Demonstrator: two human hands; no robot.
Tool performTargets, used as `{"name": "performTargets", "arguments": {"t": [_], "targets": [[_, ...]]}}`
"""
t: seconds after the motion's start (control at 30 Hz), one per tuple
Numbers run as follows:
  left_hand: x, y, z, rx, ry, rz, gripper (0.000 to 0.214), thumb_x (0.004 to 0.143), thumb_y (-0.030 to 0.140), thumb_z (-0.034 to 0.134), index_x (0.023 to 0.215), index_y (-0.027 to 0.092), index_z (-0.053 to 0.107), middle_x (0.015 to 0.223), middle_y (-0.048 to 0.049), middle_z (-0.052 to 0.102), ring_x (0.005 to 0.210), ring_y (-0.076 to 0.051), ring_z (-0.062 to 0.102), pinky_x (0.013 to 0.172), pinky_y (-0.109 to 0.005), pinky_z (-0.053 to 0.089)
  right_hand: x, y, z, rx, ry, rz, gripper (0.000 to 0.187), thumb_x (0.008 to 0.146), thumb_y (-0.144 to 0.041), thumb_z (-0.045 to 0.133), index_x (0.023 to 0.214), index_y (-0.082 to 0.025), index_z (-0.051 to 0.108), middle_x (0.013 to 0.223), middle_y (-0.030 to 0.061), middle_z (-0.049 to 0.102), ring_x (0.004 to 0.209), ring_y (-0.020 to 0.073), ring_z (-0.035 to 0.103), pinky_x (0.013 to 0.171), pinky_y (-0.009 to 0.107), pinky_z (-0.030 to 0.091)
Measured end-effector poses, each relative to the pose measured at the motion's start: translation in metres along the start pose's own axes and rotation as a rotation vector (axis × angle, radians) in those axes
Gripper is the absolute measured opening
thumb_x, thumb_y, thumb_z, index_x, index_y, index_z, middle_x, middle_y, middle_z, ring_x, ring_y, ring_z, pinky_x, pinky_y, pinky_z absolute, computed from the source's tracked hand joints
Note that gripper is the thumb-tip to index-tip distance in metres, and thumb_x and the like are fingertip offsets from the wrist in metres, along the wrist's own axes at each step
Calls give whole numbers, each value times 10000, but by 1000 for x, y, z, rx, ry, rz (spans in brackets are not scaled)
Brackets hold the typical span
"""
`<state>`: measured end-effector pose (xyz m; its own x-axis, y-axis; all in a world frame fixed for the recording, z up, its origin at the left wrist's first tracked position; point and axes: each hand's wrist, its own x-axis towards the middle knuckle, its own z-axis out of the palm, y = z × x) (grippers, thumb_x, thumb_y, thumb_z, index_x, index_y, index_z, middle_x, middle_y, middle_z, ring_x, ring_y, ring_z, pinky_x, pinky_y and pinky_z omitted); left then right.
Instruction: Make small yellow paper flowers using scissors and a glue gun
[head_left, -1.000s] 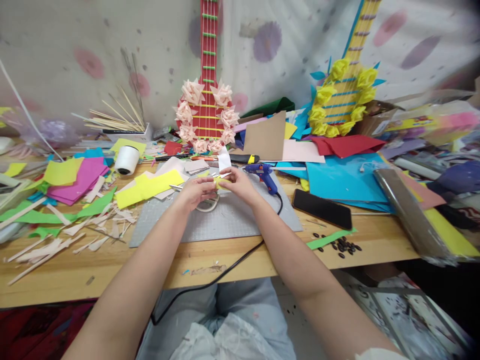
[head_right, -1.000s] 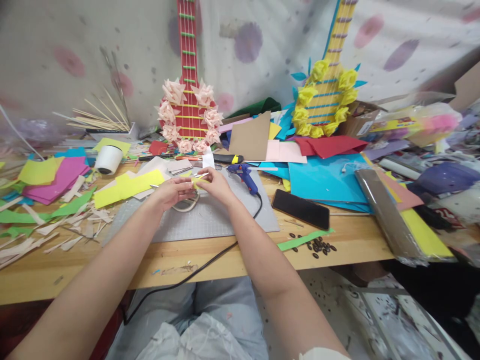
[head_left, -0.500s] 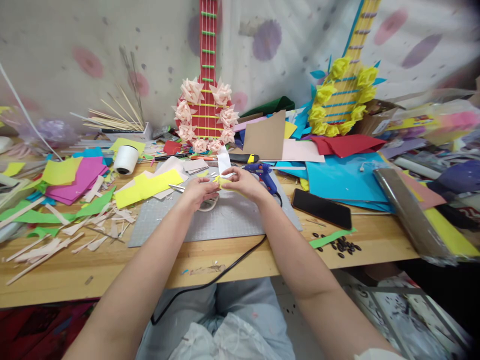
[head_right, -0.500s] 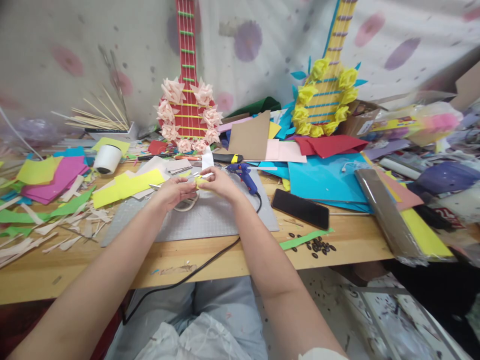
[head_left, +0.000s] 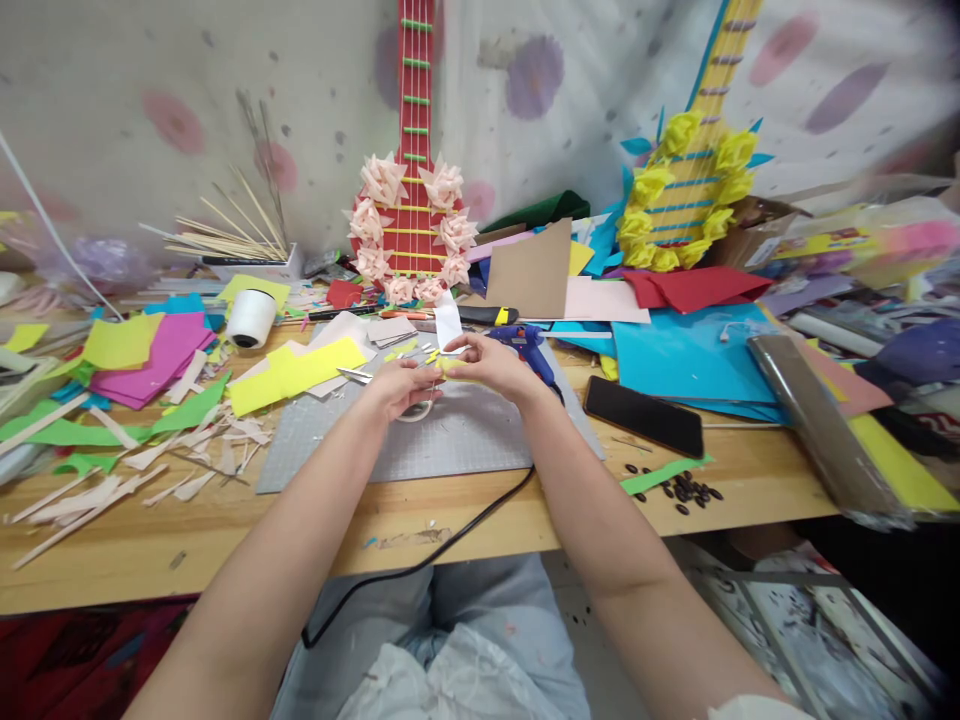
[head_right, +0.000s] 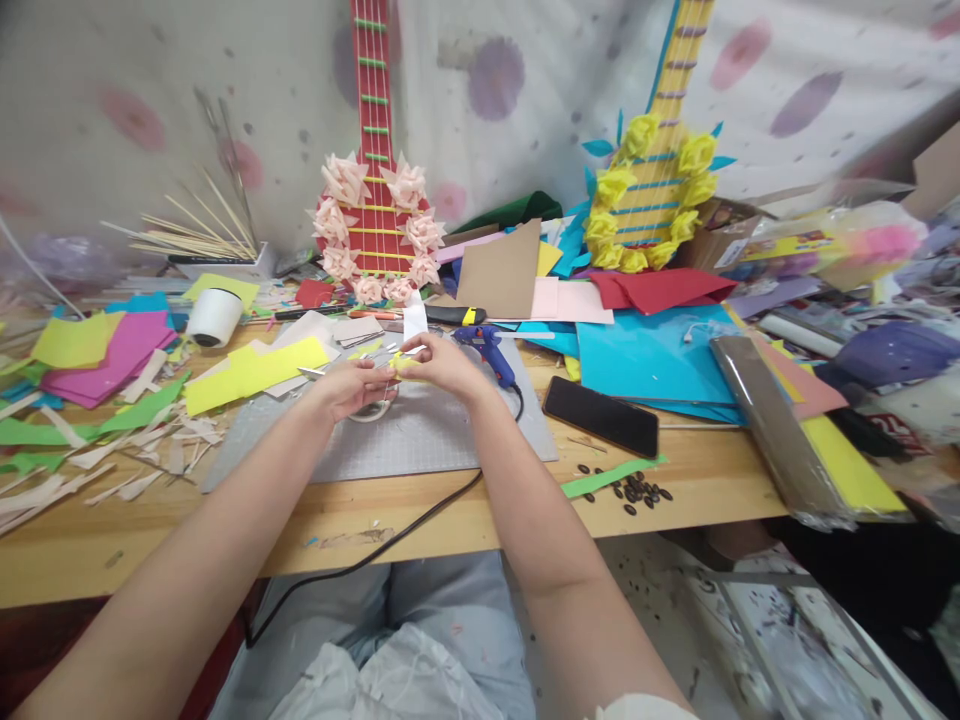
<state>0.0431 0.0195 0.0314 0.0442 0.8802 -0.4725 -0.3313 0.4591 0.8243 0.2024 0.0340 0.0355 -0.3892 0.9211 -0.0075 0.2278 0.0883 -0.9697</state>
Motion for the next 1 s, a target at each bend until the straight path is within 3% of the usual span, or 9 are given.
{"name": "performTargets", "arguments": {"t": [0.17,0.3,0.37,0.5,0.67,0.87,1.0], "targets": [[0,1,3,-65,-55,-17,225,650,-48,587,727,133,478,651,-34,612,599,-130,598,677,-324,504,4,4,-2,123,51,0,359,596,-315,692,902,-184,557,615,-50,540,512,54,440,486,187,302],[3,-2,6,-247,-40,7,120,712,12,563,674,123,541,622,-7,595,578,-74,571,678,-217,479,11,10,6,493,189,67,344,647,-455,631,869,-213,529,715,-31,571,558,60,508,545,197,403],[5,-4,6,-333,-26,20,128,721,33,564,647,133,537,601,6,580,570,-60,561,647,-179,465,13,11,13,614,144,88,360,631,-456,640,872,-215,525,785,-13,598,646,83,563,629,221,454],[7,-8,3,-427,-25,48,144,708,31,568,641,151,524,605,26,571,557,-42,542,573,-139,437,9,7,31,544,25,-18,430,579,-374,691,944,-207,537,946,26,622,813,136,593,757,278,481],[7,-13,-1,-410,-13,119,168,652,21,604,685,157,511,668,28,596,607,-44,564,596,-141,439,8,6,46,309,258,-105,607,526,-305,733,1062,-216,464,978,25,610,896,150,585,816,298,478],[8,-18,-2,-344,42,186,159,651,53,637,709,152,528,618,28,578,573,-49,553,635,-170,462,14,12,45,389,433,-17,188,694,-306,572,822,-174,535,770,27,616,678,127,601,654,286,510],[9,-18,-6,-298,87,248,175,638,72,659,725,149,529,632,18,590,558,-54,550,624,-187,470,17,13,39,538,394,-80,166,687,-296,563,793,-192,488,761,-1,600,675,115,609,692,291,511]]}}
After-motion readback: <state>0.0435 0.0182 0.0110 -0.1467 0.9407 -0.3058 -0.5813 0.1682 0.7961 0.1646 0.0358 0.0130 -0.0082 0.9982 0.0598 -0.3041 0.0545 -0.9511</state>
